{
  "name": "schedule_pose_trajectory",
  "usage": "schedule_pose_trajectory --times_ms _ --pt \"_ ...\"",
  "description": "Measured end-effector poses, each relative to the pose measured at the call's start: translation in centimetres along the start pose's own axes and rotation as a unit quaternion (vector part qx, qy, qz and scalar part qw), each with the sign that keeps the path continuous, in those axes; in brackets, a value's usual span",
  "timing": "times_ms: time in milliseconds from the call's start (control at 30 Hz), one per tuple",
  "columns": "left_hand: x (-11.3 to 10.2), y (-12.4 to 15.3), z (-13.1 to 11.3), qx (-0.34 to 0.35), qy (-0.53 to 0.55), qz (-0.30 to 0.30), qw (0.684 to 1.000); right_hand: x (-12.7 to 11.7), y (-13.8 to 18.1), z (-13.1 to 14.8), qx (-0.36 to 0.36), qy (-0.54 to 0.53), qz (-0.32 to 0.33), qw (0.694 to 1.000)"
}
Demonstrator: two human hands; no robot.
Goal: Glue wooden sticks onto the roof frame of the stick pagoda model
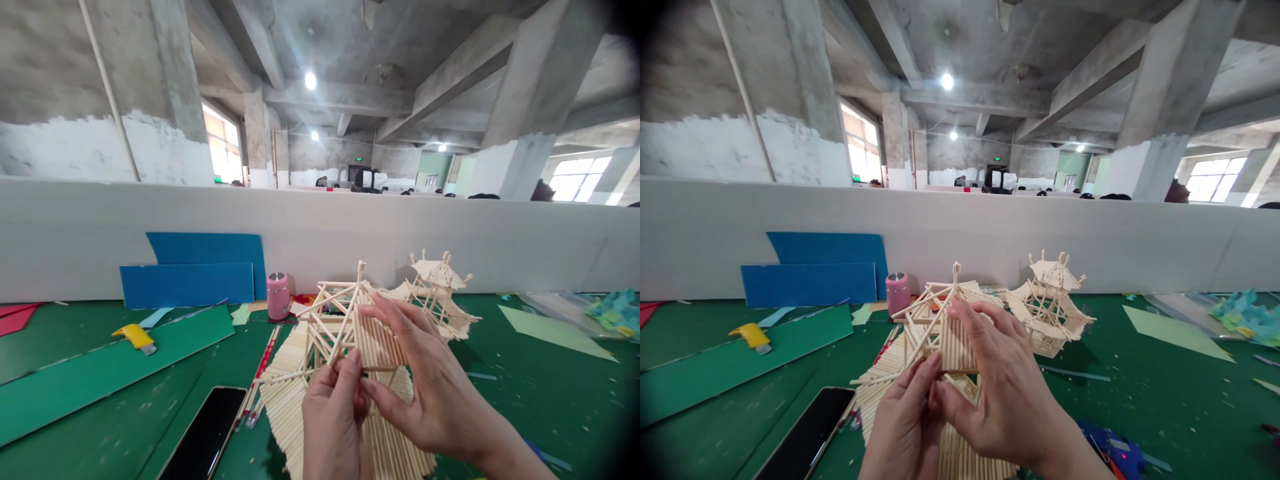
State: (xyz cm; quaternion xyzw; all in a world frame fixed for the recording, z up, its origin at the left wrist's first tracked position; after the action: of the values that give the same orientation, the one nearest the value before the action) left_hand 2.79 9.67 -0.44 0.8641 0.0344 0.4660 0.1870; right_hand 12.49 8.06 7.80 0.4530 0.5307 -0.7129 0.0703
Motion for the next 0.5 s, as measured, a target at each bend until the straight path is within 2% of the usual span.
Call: schedule_pose_trajectory --times_ms 267,500 --pt "-0.02 0.06 -0.03 0.003 0.005 -0.002 1.0 -0.08 -0.12 -0.24 0.001 -0.005 -0.005 1.0" --pt "-0.07 0.27 -0.11 0.008 0.002 -0.016 1.0 0.03 -0.66 0.2 -0.016 -0.004 0.022 1.0"
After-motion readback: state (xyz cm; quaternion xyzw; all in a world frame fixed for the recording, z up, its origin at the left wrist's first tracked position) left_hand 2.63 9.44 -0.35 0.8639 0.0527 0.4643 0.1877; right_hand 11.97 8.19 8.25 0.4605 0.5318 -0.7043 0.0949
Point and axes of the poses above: each hand's wrist, its own y-axis away from the middle knuckle, its own x-axis out of the palm, z = x × y, the point moved 6 cm from there along -y, towards the middle knuckle, and after that the axes turned 14 degrees about -x, right-handed, at the moved point
